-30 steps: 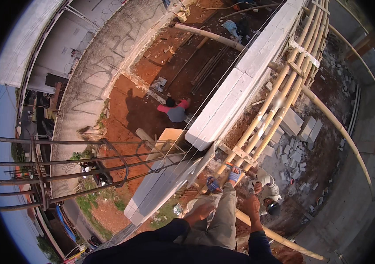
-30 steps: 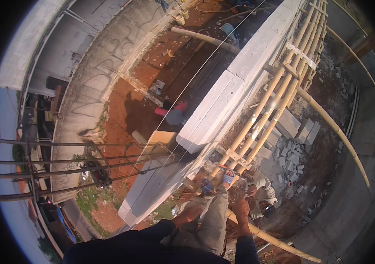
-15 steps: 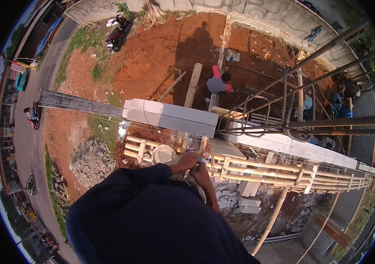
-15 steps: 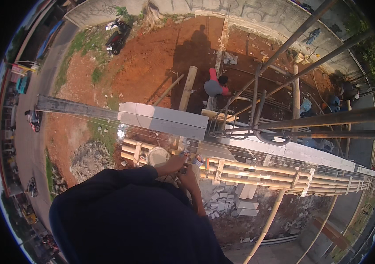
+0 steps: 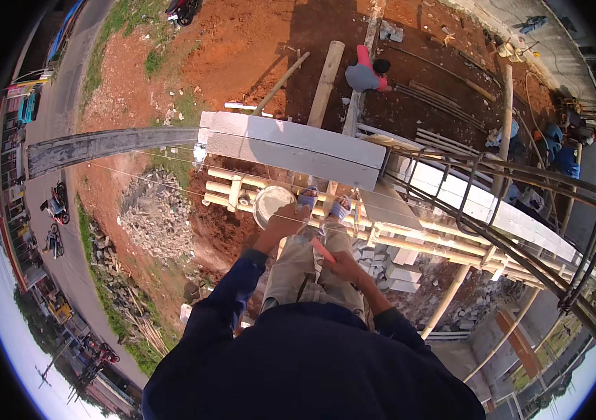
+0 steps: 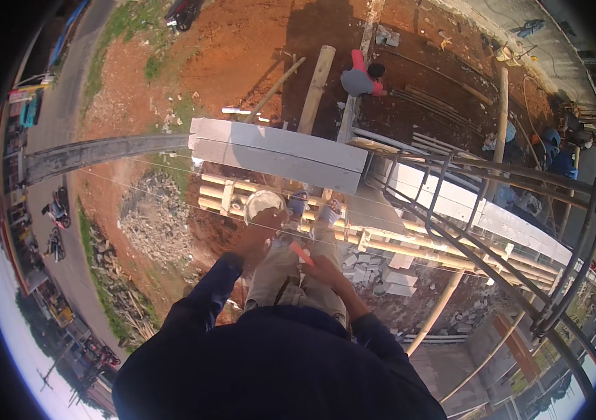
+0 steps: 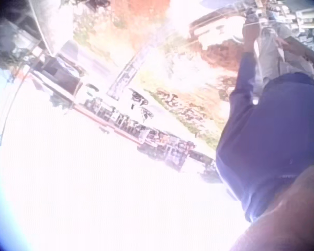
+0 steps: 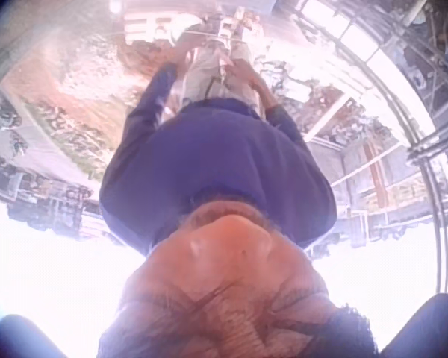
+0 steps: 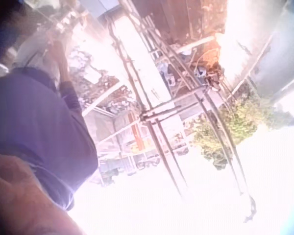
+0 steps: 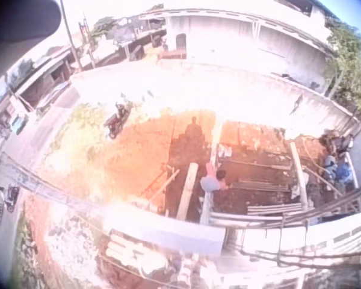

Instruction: The person applies cement mortar to a white rectangular tile using a trowel, then places the tile onto a bamboo scaffolding platform. He taps the tile with a hammer to level it and repeats the process with another tile.

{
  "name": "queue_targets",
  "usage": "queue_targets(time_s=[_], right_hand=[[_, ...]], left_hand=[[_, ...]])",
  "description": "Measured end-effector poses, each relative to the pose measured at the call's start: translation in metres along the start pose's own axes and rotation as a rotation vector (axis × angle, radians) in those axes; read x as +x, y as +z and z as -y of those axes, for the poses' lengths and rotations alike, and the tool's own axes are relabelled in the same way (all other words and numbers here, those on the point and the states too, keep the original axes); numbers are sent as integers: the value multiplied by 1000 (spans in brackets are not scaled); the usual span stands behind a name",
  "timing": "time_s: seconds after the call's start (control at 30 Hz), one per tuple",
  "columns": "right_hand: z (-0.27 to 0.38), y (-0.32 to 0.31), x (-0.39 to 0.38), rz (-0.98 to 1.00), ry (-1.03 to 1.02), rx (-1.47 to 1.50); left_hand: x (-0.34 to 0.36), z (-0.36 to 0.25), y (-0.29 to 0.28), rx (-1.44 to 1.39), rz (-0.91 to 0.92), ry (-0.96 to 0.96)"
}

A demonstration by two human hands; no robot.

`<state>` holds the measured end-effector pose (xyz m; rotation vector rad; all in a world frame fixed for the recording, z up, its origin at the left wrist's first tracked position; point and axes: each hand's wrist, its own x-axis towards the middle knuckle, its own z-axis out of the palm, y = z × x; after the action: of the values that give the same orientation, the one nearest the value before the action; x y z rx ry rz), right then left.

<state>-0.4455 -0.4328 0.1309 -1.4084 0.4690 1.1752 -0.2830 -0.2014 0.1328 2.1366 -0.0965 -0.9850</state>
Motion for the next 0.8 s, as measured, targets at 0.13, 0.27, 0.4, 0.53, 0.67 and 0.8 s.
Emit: queue_targets(time_s=[0.13, 0.27, 0.4, 0.53, 0.67, 0.8], right_hand=[[-38, 24, 17, -144, 232, 617], [-25, 62, 63, -226, 147, 1289], [-63, 68, 125, -194, -59, 1752], [-12, 89, 131, -417, 148, 1780], [42, 118, 63, -297, 173, 1408], [64, 118, 45, -638, -219, 590]], left_hand=[[74, -59, -57, 511, -204, 510], [114, -52, -88, 1011, -79, 583], [153, -62, -73, 1188, -74, 466], [162, -25, -86, 1133, -155, 563], [149, -7, -94, 1033, -153, 579], [157, -1, -97, 990, -168, 640]])
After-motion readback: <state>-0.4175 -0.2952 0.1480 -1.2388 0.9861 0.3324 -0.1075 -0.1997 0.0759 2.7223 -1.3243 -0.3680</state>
